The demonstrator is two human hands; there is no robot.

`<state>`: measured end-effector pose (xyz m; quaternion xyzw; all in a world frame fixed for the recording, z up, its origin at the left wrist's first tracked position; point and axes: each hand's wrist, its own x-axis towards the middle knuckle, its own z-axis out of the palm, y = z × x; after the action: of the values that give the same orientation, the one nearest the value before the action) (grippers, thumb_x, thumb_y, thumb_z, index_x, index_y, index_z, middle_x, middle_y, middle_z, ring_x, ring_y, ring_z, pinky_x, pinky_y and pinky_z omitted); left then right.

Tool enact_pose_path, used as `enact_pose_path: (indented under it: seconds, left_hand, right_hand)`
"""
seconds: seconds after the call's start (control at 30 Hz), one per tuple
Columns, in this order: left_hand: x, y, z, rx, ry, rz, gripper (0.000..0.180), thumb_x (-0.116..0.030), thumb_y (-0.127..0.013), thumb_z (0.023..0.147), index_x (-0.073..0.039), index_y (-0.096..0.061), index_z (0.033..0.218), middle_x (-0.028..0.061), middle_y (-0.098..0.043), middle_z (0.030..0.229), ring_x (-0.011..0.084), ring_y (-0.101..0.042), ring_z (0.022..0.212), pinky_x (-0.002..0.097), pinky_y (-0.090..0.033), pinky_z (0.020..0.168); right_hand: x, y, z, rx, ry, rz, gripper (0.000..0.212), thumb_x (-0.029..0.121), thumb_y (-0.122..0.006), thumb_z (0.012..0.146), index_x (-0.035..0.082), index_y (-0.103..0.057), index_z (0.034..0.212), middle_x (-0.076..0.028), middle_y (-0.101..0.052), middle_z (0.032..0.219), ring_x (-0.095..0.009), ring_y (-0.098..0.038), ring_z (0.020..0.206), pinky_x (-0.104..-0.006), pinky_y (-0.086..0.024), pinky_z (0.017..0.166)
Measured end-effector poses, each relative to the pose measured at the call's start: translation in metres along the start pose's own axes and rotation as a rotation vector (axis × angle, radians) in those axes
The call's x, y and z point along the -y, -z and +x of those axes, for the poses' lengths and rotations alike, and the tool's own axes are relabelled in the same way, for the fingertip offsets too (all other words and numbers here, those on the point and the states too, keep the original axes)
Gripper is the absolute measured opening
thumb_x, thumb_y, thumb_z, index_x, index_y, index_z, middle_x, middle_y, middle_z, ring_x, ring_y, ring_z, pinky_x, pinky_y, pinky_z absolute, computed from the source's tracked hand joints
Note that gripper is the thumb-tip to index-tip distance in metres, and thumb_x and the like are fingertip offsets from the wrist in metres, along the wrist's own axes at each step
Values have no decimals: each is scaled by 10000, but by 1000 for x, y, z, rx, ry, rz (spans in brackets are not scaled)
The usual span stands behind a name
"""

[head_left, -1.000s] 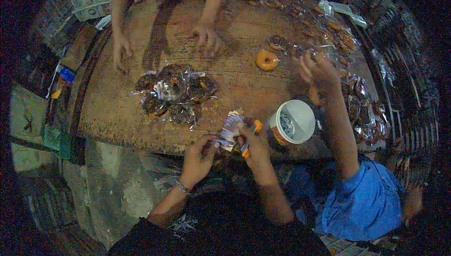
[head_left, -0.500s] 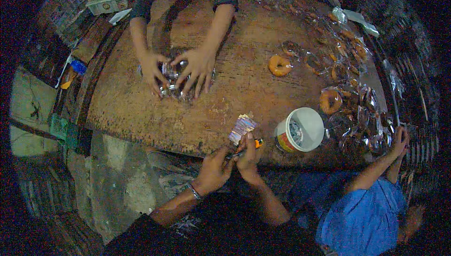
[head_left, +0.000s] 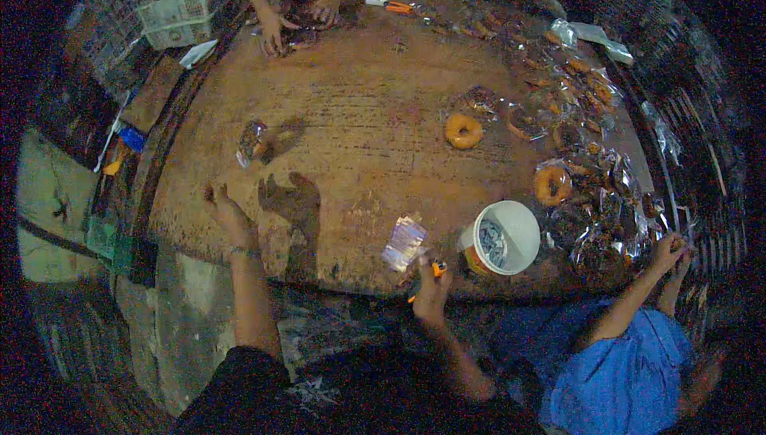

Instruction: The person places doughnuts into clear plastic bags and seals them using a handheld heat sealer. They handle doughnuts one at a time, arranging sealed packages on a wooden table. Another person works nearby, also packaging doughnuts.

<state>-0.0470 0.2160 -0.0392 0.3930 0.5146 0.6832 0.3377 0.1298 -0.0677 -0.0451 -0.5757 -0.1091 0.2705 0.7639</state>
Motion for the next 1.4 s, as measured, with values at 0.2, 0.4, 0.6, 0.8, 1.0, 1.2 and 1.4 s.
enact_pose_path:
  seconds: [0.2,0.4,0.6,0.8,1.0,1.2,1.4]
  left_hand:
    - [-11,-17,-89,927,-49,389,162,-62,-566,813,-13,-598,964,87,-610,918,182,-554,870,299,-450,791]
    - [-18,-125,-171,1369,-407,338,312,-180,-621,779,-6,-546,1027,169,-621,871,335,-596,822,400,-475,767]
    - [6,-257,-217,1399,-581,414,541,-316,-696,708,-17,-523,1124,219,-616,967,395,-576,948,424,-464,842]
    - [37,-256,-176,1452,-631,587,721,-352,-766,659,-29,-416,1199,191,-567,1114,347,-557,1029,443,-462,857]
    - [27,-144,-132,1349,-366,329,691,-335,-750,679,-30,-426,1207,192,-560,1129,343,-557,1018,437,-469,845]
    - [27,5,-76,1286,-160,342,661,-317,-734,698,-32,-437,1214,194,-554,1144,339,-557,1007,431,-475,834]
    - [56,130,-33,1340,-164,338,632,-300,-718,717,-33,-447,1222,196,-547,1159,335,-557,996,425,-481,823]
  right_hand:
    - [-15,17,-5,176,-17,-353,200,170,-631,811,58,-563,962,-57,-600,825,-196,-559,733,-318,-476,674]
    - [-6,37,1,281,238,-599,174,165,-568,878,69,-492,754,-10,-486,631,-105,-455,568,-285,-393,516]
    - [-17,55,-24,373,249,-612,172,196,-624,836,57,-548,903,-104,-551,663,-190,-506,572,-340,-429,539]
    - [-45,63,-63,525,274,-670,321,273,-599,812,43,-534,1026,-147,-583,752,-321,-566,671,-414,-468,629]
    - [-51,37,-56,476,437,-559,313,281,-604,795,30,-529,966,-185,-563,818,-358,-568,757,-435,-454,690]
    - [-19,10,-61,430,366,-297,299,197,-637,759,38,-516,980,-170,-535,940,-347,-529,925,-436,-439,746]
    - [2,-7,-68,217,531,-362,404,240,-654,767,45,-477,1074,-156,-509,1050,-337,-507,998,-433,-433,786]
